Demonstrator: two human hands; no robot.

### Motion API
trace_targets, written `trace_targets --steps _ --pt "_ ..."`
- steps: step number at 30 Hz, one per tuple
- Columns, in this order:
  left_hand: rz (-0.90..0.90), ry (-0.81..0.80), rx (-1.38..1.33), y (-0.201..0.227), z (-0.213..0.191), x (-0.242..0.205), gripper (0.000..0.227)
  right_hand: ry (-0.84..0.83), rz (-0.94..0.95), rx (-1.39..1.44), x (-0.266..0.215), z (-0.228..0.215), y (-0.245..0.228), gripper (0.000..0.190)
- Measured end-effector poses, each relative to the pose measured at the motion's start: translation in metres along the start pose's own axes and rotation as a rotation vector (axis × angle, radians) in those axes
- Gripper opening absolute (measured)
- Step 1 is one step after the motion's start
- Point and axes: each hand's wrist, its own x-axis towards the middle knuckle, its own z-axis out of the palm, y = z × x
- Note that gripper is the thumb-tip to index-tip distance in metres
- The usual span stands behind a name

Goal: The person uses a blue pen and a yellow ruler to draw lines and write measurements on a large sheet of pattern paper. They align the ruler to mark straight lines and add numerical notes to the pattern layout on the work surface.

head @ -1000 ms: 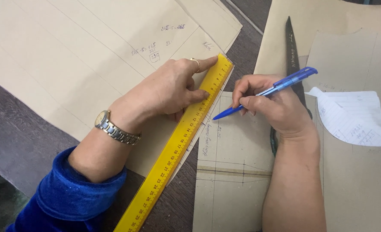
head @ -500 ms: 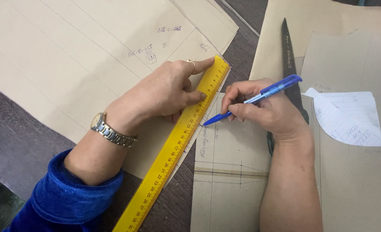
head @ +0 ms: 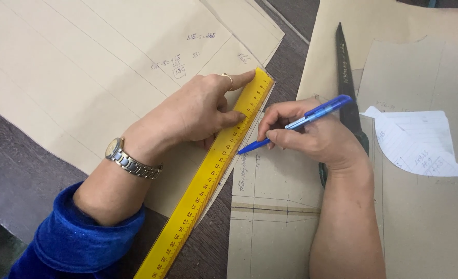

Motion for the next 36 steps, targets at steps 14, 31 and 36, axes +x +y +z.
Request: trace_targets --steps 14,31,36 --pt "-0.03 -0.012 0.0 0.001 0.0 0.001 0.072 0.282 -0.111 0.041 -0.003 -0.005 0.012 0.012" --pt "0.014 -0.006 -0.002 -0.001 -0.001 0.002 0.07 0.45 -0.084 0.042 0.001 -0.006 0.021 0.013" --pt "-0.002 -0.014 0.014 0.001 -0.002 0.001 0.07 0.566 -0.1 0.043 0.002 -0.006 0.02 0.014"
